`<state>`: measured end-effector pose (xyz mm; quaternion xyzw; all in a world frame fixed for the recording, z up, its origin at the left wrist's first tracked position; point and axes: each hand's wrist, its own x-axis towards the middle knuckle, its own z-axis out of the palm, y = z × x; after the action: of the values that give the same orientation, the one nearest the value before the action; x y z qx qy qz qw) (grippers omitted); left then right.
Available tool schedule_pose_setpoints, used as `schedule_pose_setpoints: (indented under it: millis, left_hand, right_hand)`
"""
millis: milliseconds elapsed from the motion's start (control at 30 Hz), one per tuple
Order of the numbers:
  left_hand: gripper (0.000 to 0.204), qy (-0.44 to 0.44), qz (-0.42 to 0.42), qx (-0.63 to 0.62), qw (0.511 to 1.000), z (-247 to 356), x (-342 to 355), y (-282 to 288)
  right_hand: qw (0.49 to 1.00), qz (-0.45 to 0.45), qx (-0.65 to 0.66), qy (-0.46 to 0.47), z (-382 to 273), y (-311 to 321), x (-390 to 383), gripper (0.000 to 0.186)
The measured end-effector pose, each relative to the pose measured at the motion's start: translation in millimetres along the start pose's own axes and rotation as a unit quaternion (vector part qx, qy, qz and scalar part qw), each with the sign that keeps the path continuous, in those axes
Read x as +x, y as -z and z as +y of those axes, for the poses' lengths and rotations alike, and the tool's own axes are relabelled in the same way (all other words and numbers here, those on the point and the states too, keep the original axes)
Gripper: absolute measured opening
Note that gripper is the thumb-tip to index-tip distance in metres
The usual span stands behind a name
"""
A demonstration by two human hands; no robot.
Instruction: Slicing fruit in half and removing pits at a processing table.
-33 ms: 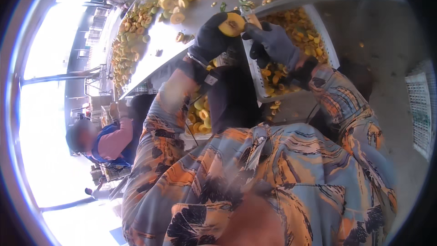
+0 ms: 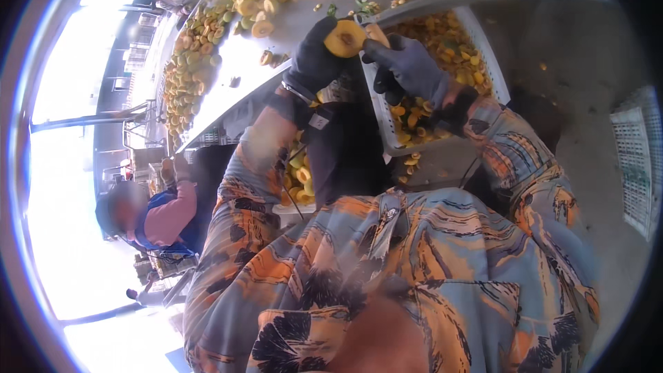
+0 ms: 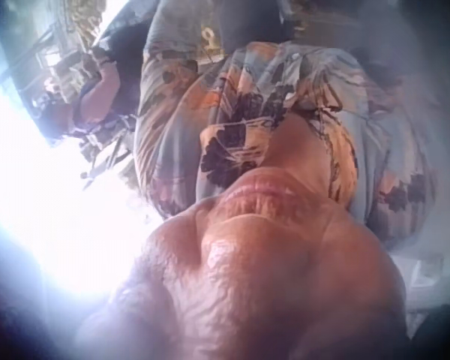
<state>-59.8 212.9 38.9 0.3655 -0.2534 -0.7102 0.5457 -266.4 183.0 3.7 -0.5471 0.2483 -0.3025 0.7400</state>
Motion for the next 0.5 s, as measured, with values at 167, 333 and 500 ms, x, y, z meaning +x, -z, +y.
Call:
schedule_pose_setpoints:
  millis: [167,333,500]
  left_hand:
    - [0.073,-0.088,0.095,0.075,0.989,-33,30,-9]
    - [0.088,-0.095,0.038,-0.044,0.994,-56,49,-5]
    - [0.041,-0.188,0.016,0.138,0.972,-58,52,-13]
  right_hand:
    - [0.997,0.043,-0.007,-0.057,27,8,11,0.038]
    - [0.962,0.059,-0.263,-0.04,16,6,7,0.044]
    - [0.943,0.046,-0.307,-0.116,-1,9,3,0.044]
